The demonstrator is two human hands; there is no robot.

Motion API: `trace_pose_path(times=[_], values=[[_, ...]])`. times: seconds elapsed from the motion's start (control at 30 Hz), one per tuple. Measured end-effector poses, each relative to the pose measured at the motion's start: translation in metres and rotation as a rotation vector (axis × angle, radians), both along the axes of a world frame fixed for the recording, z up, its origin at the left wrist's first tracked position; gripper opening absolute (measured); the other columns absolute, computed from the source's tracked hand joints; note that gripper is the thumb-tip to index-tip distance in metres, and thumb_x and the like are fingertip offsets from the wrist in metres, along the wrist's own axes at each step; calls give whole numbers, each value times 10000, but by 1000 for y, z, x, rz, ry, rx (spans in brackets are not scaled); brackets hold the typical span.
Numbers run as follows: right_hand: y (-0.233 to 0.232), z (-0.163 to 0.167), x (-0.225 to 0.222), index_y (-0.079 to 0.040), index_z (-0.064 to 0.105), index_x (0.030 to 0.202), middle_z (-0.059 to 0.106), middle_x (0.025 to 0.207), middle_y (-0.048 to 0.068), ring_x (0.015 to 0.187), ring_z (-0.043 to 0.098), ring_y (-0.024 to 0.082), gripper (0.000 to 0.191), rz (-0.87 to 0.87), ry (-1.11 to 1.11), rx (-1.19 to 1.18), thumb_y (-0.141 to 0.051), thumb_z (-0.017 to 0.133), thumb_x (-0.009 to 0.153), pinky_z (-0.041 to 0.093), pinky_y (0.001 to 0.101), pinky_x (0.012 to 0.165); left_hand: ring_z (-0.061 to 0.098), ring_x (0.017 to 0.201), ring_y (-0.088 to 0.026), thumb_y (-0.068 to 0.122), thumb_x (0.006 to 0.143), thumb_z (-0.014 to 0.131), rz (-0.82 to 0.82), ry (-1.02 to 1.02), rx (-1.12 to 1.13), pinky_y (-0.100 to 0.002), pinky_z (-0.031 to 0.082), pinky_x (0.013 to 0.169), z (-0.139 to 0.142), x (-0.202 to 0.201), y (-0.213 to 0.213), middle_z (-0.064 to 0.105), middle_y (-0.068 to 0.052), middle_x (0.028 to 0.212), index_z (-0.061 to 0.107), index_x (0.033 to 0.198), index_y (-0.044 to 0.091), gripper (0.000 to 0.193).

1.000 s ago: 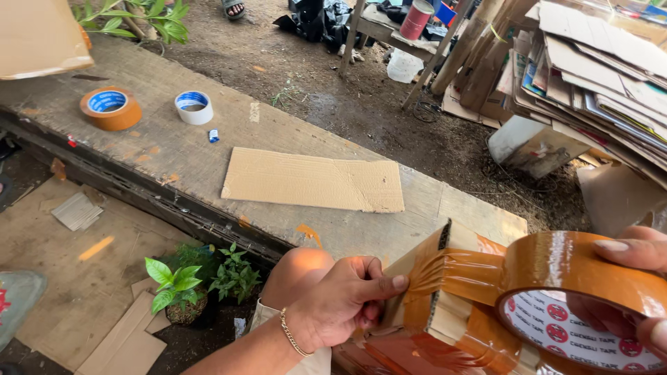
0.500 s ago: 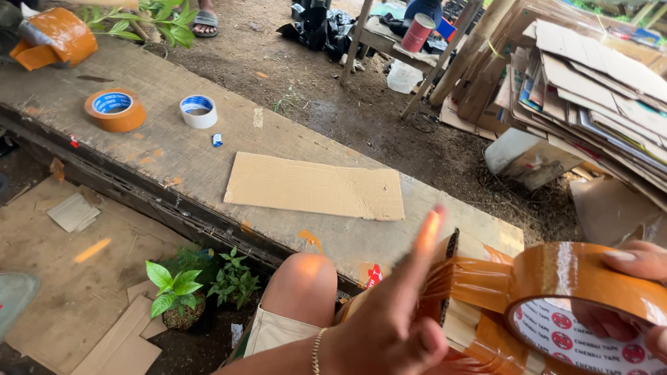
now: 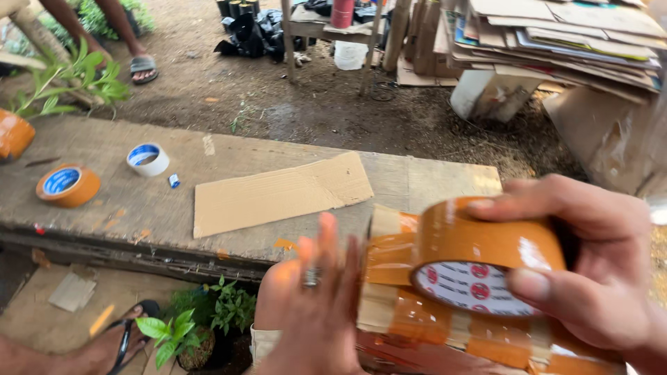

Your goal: The person tapes a cardboard package with brown packing tape. They pull tape from the roll, press it onto the package, and tear it off repeatedly to secure the package on multiple sides.

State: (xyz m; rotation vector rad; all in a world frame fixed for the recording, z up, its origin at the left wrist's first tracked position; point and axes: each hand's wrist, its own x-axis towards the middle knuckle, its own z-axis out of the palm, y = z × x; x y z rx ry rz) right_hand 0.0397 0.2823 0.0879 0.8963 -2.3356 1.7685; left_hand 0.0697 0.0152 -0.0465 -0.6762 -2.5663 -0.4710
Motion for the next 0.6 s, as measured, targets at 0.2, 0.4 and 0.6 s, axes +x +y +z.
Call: trace_pose_path(times=[0.2, 0.4, 0.6], values=[[-12, 3, -11, 110, 694, 1209, 786, 963, 163, 820, 738, 150, 447, 131, -21, -105, -257, 655, 957, 593, 260, 732, 197, 1647, -385, 688, 928, 680, -637, -226, 916, -505, 102, 1347, 78, -23, -14, 148, -337, 1702, -231, 1619, 12, 1328], [-19, 20, -15, 13, 610, 1254, 754, 978, 127, 883, 711, 138, 364, 176, -290, -80, -248, 575, 1003, 597, 294, 748, 464, 1488, -329, 565, 808, 778, -618, -732, 779, -437, 235, 1286, 100, -39, -4, 526, -215, 1494, -311, 1584, 13, 1447], [-10, 13, -9, -49, 614, 1031, 536, 709, -28, 667, 465, 57, 314, 203, -556, 44, -360, 583, 1062, 430, 259, 552, 400, 1524, -336, 352, 831, 854, -631, -868, 969, -439, 192, 1239, 79, -42, -13, 442, -232, 1553, -313, 1618, 84, 1433]])
